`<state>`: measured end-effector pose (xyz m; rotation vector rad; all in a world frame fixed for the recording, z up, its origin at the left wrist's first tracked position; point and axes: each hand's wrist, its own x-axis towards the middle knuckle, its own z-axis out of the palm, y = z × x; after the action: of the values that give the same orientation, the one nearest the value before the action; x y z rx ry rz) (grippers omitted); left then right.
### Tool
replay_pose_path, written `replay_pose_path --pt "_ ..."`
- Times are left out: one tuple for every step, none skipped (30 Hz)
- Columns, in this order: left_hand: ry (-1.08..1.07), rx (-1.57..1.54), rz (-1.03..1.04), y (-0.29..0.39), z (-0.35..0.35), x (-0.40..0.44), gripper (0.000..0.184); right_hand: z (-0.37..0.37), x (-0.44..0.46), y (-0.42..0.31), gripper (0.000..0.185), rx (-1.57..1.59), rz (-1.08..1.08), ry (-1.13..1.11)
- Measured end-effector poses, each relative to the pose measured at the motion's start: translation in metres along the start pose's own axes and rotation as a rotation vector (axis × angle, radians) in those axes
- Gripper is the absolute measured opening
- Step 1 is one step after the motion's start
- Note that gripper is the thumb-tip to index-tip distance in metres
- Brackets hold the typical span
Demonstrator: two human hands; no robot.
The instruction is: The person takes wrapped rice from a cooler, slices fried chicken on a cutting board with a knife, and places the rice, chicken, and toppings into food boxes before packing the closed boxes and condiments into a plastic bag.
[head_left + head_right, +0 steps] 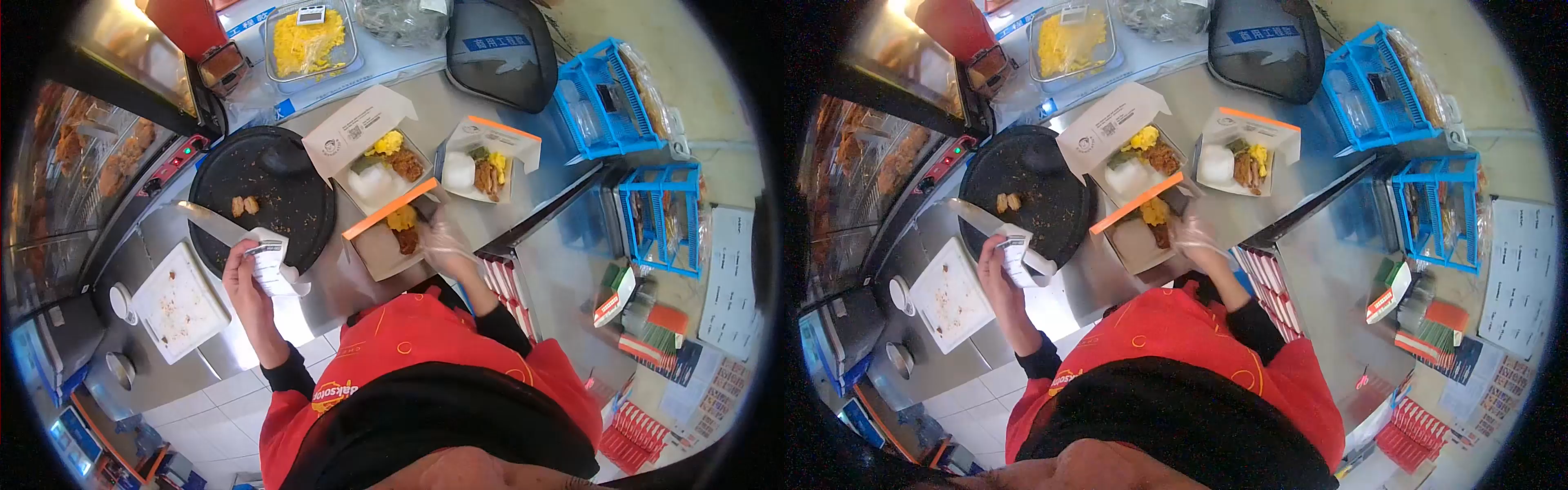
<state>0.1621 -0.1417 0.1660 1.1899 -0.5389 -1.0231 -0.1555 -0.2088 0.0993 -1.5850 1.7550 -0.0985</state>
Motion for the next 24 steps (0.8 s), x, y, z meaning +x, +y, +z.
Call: replay_pose_path --pt "-0.003 0.0 0.007 0.002 0.005 -0.003 0.016 0.006 0.003 -0.004 0.044 -0.152 0.033 0.0" --pt "-0.05 -0.028 0.003 0.004 0.008 -0.006 0.016 0.007 0.001 -0.007 0.044 -0.15 0.028 0.004" --pt "-0.095 -0.056 -0.002 0.006 0.01 -0.008 0.016 0.008 -0.001 -0.009 0.047 -0.091 0.068 0.045" --pt "-0.104 -0.063 -0.013 0.009 0.012 -0.011 0.016 0.009 -0.002 -0.011 0.05 -0.033 0.107 0.083" --pt "-0.099 -0.062 -0.011 0.01 0.011 -0.013 0.016 0.019 0.003 0.007 0.05 -0.034 0.103 0.078" --pt "-0.101 -0.069 -0.014 0.01 0.011 -0.016 0.016 0.034 0.012 0.04 0.054 -0.046 -0.019 0.056" --pt "-0.106 -0.077 -0.018 0.01 0.01 -0.017 0.016 0.037 0.01 0.052 0.053 -0.044 -0.121 0.1" --pt "-0.115 -0.083 -0.025 0.009 0.008 -0.016 0.016 0.038 0.008 0.062 0.052 -0.046 -0.223 0.144" --pt "-0.114 -0.085 -0.024 0.009 0.006 -0.017 0.016 0.04 0.006 0.073 0.051 -0.053 -0.324 0.189" --pt "-0.11 -0.076 -0.04 0.009 0.006 -0.018 0.018 0.045 0.007 0.082 0.046 0.325 -0.117 0.165" --pt "-0.104 -0.068 -0.053 0.01 0.005 -0.019 0.022 0.043 0.006 0.095 0.045 0.508 -0.019 0.139" --pt "-0.098 -0.074 -0.043 0.009 0.004 -0.019 0.022 0.036 0.003 0.098 0.043 0.692 0.083 0.132" --pt "-0.108 -0.03 -0.005 0.007 0.004 -0.02 0.03 0.005 -0.012 0.078 0.039 0.901 0.158 0.008" --pt "-0.114 0.014 0.038 0.007 0.004 -0.019 0.039 -0.025 -0.024 0.054 0.036 1.104 0.231 -0.128" --pt "-0.116 -0.005 0.003 0.009 0.003 -0.019 0.04 -0.046 -0.033 0.034 0.035 1.182 0.167 -0.173" --pt "-0.122 0.013 0.011 0.009 0.005 -0.019 0.038 -0.067 -0.031 0.009 0.034 1.081 0.158 -0.112" --pt "-0.129 0.034 0.017 0.008 0.005 -0.017 0.037 -0.085 -0.021 -0.015 0.034 0.982 0.15 -0.049" --pt "-0.166 0.069 0.011 0.003 0.002 -0.013 0.033 -0.097 -0.009 -0.039 0.027 0.932 0.006 -0.003" --pt "-0.191 0.075 -0.089 0.004 0.004 -0.011 0.033 -0.106 0.012 -0.062 0.023 0.878 -0.135 0.042" --pt "-0.197 0.087 -0.06 0.003 0.009 -0.006 0.035 -0.114 0.054 -0.064 0.025 0.227 -0.659 0.334" --pt "-0.197 0.1 -0.031 -0.001 0.014 -0.002 0.037 -0.117 0.104 -0.066 0.027 -0.474 -1.13 0.605" --pt "-0.203 0.072 -0.033 -0.006 0.016 0.003 0.039 -0.11 0.151 -0.085 0.03 -0.152 -0.823 0.389" --pt "-0.208 0.046 -0.032 -0.01 0.016 0.008 0.041 -0.105 0.192 -0.108 0.033 0.146 -0.502 0.165" --pt "-0.234 0.025 -0.039 -0.011 0.016 0.011 0.044 -0.106 0.222 -0.133 0.036 -0.103 -0.526 0.229"
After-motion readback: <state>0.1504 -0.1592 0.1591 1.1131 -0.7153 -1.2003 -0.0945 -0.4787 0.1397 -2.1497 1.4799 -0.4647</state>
